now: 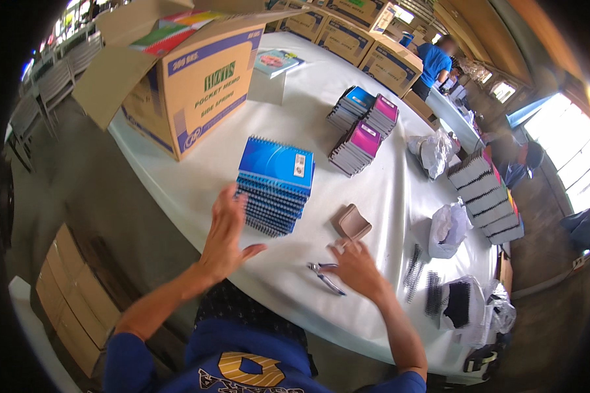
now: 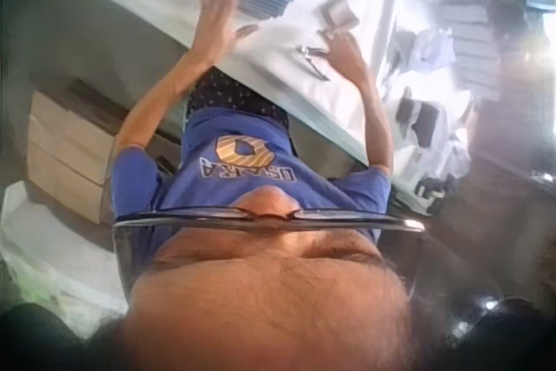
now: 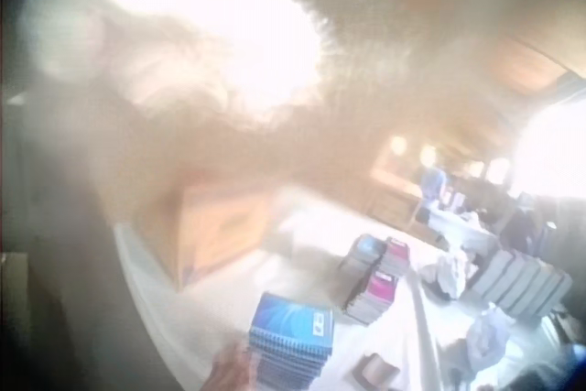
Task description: The person organizes stacks of small notebooks by hand on a table and then places them into a cardboard box. The person uses a small tool to cut and secure spiral bindings on some of the notebooks before adding them to the collection.
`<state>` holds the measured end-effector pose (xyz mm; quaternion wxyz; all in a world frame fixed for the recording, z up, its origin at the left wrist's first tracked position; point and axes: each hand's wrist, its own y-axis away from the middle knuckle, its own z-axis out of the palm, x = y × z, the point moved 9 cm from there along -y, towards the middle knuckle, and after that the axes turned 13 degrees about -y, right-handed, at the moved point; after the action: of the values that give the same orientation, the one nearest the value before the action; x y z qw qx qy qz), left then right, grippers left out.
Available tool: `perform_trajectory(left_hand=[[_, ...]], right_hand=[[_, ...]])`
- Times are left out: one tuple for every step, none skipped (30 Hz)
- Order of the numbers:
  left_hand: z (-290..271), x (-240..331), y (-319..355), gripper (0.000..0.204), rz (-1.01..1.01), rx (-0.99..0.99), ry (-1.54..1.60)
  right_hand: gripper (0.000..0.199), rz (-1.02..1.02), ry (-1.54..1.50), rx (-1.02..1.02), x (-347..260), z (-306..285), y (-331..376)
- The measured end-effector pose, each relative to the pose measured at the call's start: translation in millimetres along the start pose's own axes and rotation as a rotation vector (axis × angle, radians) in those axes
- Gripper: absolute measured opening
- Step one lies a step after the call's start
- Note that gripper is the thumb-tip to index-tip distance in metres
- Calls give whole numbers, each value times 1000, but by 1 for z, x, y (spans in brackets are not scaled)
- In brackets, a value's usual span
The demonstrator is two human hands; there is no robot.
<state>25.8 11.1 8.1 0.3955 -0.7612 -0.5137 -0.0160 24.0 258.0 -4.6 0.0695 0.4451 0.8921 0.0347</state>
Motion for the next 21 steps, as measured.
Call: perform_trajectory(left_hand=[[-7, -6, 9, 103, -110, 59, 198], [5, -23, 26, 97, -372, -29, 516], [8, -31, 36, 94, -508, -78, 653], [16, -27, 40, 92, -629, -128, 813], [25, -25, 44, 91, -812, -177, 966], [36, -23, 51, 91, -998, -223, 1118], [39, -27, 48, 91, -987, -224, 1101], [52, -33, 46, 91, -1015, -240, 1112], [64, -34, 41, 92, -1040, -266, 1130], [63, -36, 33, 92, -1034, -267, 1114], [62, -33, 21, 91, -980, -255, 1100], [59, -36, 15, 92, -942, -231, 1083], [61, -41, 10, 92, -941, -233, 1076], [66, -49, 3, 89, -969, -231, 1083], [73, -51, -8, 87, -988, -240, 1100], [73, -54, -21, 87, -986, -245, 1102], [76, -54, -35, 86, -996, -335, 1067], [81, -56, -46, 85, -1008, -427, 1034], [84, -60, -57, 85, -1006, -435, 1033], [92, -61, -68, 85, -961, -517, 1023], [103, -54, -81, 85, -902, -614, 1020]], right_hand=[[54, -45, 172, 257, 19, -20, -2], [44, 8, -20, 302, 27, -56, -26], [34, 56, -340, 485, 28, -99, -54], [33, -46, -370, 605, 42, -120, -76], [35, 17, -524, 506, 49, -129, -110], [37, 75, -674, 402, 48, -134, -144], [47, 100, -717, 257, 45, -128, -181], [57, 131, -753, 114, 46, -116, -211], [66, 155, -845, -61, 52, -93, -234], [75, 157, -939, -249, 41, -77, -248], [75, 154, -949, -235, 46, -76, -251], [80, 164, -1088, -382, 29, -62, -247], [85, 183, -1220, -527, 16, -49, -237], [85, 184, -1226, -521, 16, -43, -231], [87, 181, -1312, -529, 21, -36, -220], [89, 167, -1396, -548, 15, -32, -211], [89, 173, -1399, -544, 12, -25, -200], [93, 289, -1540, -408, 11, -28, -187], [96, 400, -1675, -262, 11, -27, -175], [96, 403, -1678, -258, 6, -12, -169], [97, 502, -1729, -76, 21, 1, -159]])
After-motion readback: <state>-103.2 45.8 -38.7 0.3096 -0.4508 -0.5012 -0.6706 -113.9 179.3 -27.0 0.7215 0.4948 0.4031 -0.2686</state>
